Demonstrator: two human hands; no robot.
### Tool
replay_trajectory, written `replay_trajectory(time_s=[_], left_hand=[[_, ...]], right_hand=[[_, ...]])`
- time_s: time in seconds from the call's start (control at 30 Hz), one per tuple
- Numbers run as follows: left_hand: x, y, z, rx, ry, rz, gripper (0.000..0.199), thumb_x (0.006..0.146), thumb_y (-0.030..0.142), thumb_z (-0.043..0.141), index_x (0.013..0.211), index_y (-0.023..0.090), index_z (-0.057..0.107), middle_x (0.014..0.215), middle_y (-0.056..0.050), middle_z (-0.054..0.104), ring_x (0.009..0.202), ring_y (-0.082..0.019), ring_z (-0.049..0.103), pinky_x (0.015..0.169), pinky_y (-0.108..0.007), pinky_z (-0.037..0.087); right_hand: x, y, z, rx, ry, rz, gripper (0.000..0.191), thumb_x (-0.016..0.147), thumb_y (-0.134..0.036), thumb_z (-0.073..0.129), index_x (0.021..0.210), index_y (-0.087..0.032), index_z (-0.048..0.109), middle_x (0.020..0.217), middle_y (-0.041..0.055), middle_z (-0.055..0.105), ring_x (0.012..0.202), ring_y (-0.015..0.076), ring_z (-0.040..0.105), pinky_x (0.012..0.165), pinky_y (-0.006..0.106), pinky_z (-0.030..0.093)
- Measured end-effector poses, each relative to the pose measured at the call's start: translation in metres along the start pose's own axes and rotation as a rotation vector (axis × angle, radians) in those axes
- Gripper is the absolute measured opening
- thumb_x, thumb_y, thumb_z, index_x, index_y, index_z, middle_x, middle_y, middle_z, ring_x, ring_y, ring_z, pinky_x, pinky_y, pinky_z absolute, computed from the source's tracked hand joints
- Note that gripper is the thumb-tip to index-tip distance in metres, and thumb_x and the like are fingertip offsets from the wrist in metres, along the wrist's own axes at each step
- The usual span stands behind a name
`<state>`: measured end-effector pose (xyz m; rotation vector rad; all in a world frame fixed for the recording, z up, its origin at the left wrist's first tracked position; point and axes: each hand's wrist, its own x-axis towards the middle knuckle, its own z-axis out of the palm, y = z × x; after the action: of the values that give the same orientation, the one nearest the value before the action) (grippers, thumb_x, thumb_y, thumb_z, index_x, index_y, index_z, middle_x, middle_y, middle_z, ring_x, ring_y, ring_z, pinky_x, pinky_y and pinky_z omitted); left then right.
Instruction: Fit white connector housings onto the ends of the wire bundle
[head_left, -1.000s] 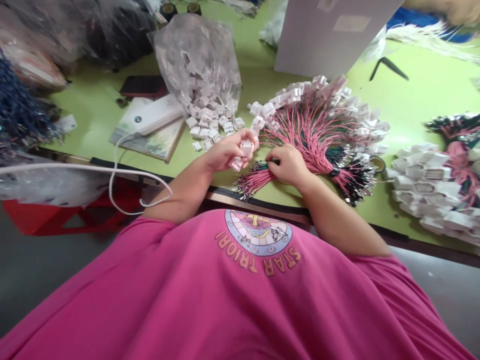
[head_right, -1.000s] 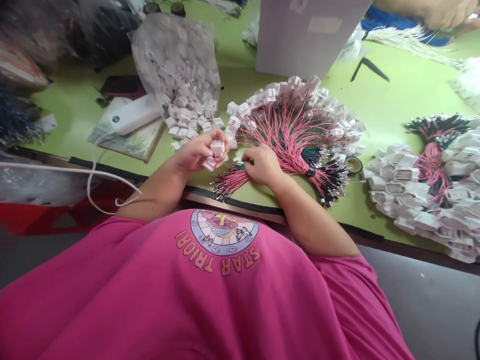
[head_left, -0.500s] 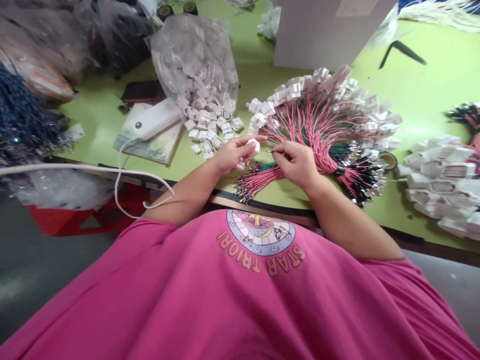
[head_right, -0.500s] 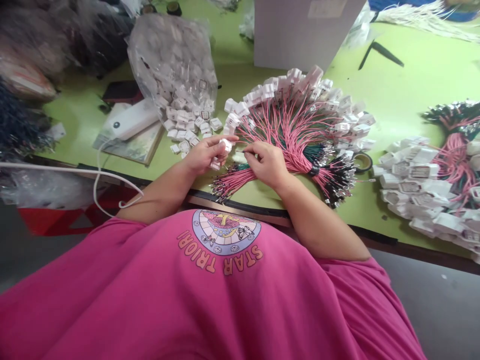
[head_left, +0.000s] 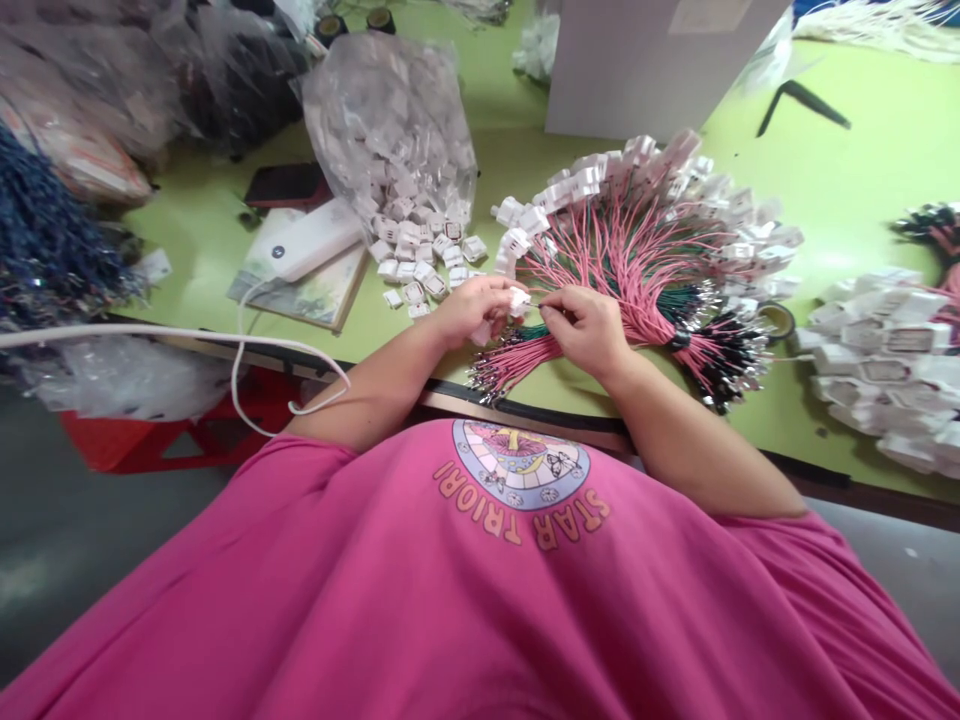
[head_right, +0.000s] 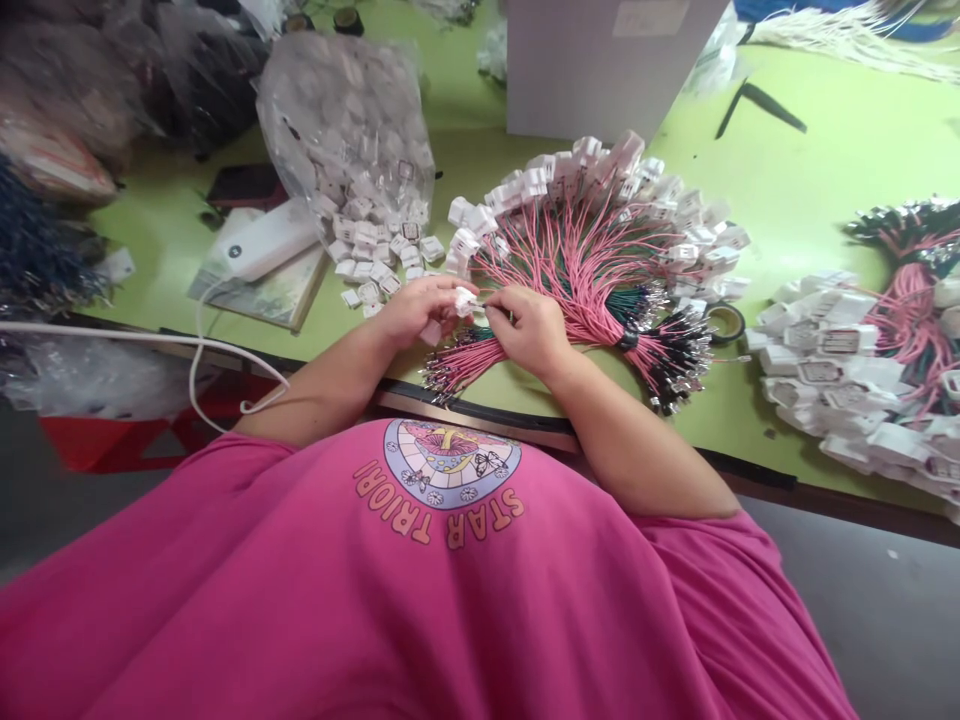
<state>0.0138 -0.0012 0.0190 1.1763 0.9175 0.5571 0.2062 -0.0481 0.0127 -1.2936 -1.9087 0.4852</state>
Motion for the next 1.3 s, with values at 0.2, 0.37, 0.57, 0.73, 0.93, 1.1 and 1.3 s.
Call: replay_trajectory(time_s=[0.2, 0.37, 0.57, 0.73, 0.93, 1.1, 1.3], left_hand=[[0.005, -0.009, -0.003, -0.057, -0.072, 0.044, 0.042, 0.082, 0.054, 0.059, 0.097, 0.016, 0.056, 0.059, 0.001, 0.057, 0.043, -0.008, 0.048, 0.041, -0.020, 0.036], [0.004, -0.010, -0.002, 0.054, -0.028, 0.086, 0.051, 0.078, 0.066, 0.054, 0.080, 0.015, 0.053, 0.061, 0.000, 0.056, 0.043, -0.007, 0.049, 0.040, -0.019, 0.035], [-0.001, -0.007, 0.002, 0.175, -0.001, 0.132, 0.053, 0.077, 0.067, 0.055, 0.084, 0.014, 0.054, 0.063, 0.001, 0.054, 0.042, -0.006, 0.047, 0.038, -0.019, 0.032], [0.000, -0.010, 0.005, 0.317, 0.015, 0.193, 0.051, 0.079, 0.064, 0.055, 0.083, 0.013, 0.056, 0.064, 0.001, 0.055, 0.044, -0.005, 0.045, 0.042, -0.018, 0.033], [0.000, -0.011, 0.010, 0.363, 0.085, 0.244, 0.046, 0.081, 0.058, 0.057, 0.097, 0.015, 0.059, 0.060, 0.004, 0.052, 0.046, -0.004, 0.043, 0.044, -0.017, 0.031], [0.001, -0.008, 0.011, 0.185, 0.108, 0.227, 0.047, 0.081, 0.062, 0.055, 0.089, 0.015, 0.058, 0.063, 0.003, 0.052, 0.043, -0.004, 0.044, 0.039, -0.018, 0.031], [0.004, -0.013, 0.009, 0.258, 0.066, 0.240, 0.047, 0.081, 0.061, 0.055, 0.084, 0.014, 0.061, 0.063, 0.002, 0.053, 0.041, -0.004, 0.041, 0.040, -0.019, 0.030]], right_hand=[[-0.001, 0.000, 0.004, -0.076, 0.004, 0.038, 0.021, 0.085, -0.024, 0.047, 0.078, -0.019, 0.066, 0.074, 0.0031, 0.066, 0.070, 0.0156, 0.059, 0.068, 0.028, 0.042], [0.000, -0.002, 0.007, -0.192, -0.030, 0.059, 0.022, 0.085, -0.023, 0.045, 0.077, -0.018, 0.065, 0.073, 0.0049, 0.066, 0.069, 0.0168, 0.059, 0.067, 0.028, 0.040], [0.002, -0.002, 0.005, -0.221, -0.091, 0.046, 0.024, 0.087, -0.026, 0.044, 0.076, -0.018, 0.063, 0.072, 0.0047, 0.066, 0.068, 0.0162, 0.058, 0.065, 0.028, 0.036], [0.004, -0.003, 0.007, -0.275, -0.147, 0.029, 0.025, 0.088, -0.025, 0.042, 0.076, -0.018, 0.062, 0.073, 0.0054, 0.066, 0.067, 0.0169, 0.056, 0.064, 0.029, 0.033], [0.006, -0.002, 0.012, -0.266, -0.183, 0.041, 0.023, 0.089, -0.025, 0.042, 0.084, -0.017, 0.063, 0.080, 0.0079, 0.067, 0.074, 0.0194, 0.058, 0.067, 0.030, 0.035], [0.008, -0.002, 0.011, -0.268, -0.170, 0.049, 0.023, 0.089, -0.022, 0.040, 0.087, -0.016, 0.062, 0.085, 0.0099, 0.067, 0.079, 0.0205, 0.059, 0.072, 0.031, 0.039], [0.006, -0.003, 0.013, -0.394, -0.255, 0.024, 0.027, 0.092, -0.024, 0.035, 0.087, -0.016, 0.060, 0.082, 0.0118, 0.066, 0.076, 0.0222, 0.057, 0.069, 0.033, 0.036]])
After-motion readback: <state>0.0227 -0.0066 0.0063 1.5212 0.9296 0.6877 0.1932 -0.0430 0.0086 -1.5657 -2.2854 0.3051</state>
